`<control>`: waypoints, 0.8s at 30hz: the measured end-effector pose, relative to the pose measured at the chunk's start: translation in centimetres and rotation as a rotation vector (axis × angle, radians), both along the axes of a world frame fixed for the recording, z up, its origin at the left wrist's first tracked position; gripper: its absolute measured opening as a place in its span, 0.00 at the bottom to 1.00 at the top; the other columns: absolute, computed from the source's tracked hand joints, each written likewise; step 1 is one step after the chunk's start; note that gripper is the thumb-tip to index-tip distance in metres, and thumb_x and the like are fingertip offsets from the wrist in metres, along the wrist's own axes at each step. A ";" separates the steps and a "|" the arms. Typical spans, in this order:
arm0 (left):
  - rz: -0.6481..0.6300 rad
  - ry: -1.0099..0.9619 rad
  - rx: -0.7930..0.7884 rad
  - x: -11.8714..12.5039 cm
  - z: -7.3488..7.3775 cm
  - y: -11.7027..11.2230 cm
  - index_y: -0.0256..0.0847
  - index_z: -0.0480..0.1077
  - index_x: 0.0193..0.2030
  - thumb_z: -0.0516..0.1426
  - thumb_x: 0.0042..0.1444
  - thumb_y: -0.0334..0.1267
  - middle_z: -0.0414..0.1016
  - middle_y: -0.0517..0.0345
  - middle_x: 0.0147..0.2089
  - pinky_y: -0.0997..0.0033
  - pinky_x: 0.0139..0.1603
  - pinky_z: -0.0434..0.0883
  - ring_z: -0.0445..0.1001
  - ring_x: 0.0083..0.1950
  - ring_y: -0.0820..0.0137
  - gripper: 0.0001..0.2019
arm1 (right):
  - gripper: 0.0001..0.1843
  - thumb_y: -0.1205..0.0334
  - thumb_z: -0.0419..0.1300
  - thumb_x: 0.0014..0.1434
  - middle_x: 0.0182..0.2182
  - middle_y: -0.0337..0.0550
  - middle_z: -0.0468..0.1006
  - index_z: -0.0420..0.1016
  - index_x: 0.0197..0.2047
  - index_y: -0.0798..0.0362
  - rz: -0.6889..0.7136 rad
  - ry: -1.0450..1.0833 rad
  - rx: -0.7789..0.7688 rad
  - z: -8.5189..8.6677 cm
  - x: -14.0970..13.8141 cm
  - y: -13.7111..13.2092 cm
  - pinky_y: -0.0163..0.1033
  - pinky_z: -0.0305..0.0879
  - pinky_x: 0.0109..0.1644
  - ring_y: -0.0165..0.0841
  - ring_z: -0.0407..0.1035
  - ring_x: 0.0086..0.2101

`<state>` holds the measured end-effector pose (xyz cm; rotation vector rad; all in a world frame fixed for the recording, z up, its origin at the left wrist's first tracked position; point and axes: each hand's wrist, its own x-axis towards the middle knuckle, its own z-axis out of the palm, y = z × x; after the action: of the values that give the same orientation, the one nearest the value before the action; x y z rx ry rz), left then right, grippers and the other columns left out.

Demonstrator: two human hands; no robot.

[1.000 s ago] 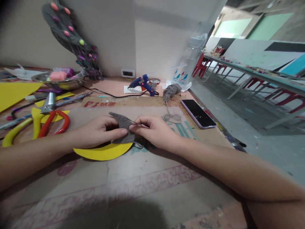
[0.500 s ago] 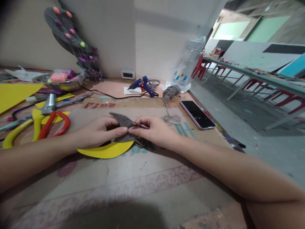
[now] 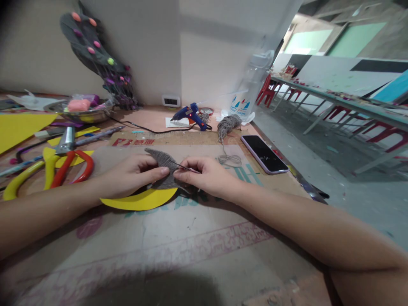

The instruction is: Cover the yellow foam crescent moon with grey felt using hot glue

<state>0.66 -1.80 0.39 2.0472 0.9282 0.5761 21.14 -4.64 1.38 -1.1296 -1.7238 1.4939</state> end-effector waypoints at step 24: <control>0.007 0.078 0.049 -0.4 0.0 0.0 0.38 0.74 0.37 0.52 0.59 0.48 0.79 0.59 0.36 0.73 0.35 0.71 0.75 0.37 0.67 0.16 | 0.16 0.55 0.51 0.65 0.38 0.48 0.77 0.71 0.48 0.56 0.021 -0.424 0.971 0.9 3.0 1.2 0.38 0.63 0.38 0.34 0.69 0.36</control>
<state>0.21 -1.79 0.36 2.1244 0.9759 0.5304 24.13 -3.46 2.23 -0.8890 -2.3259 0.2671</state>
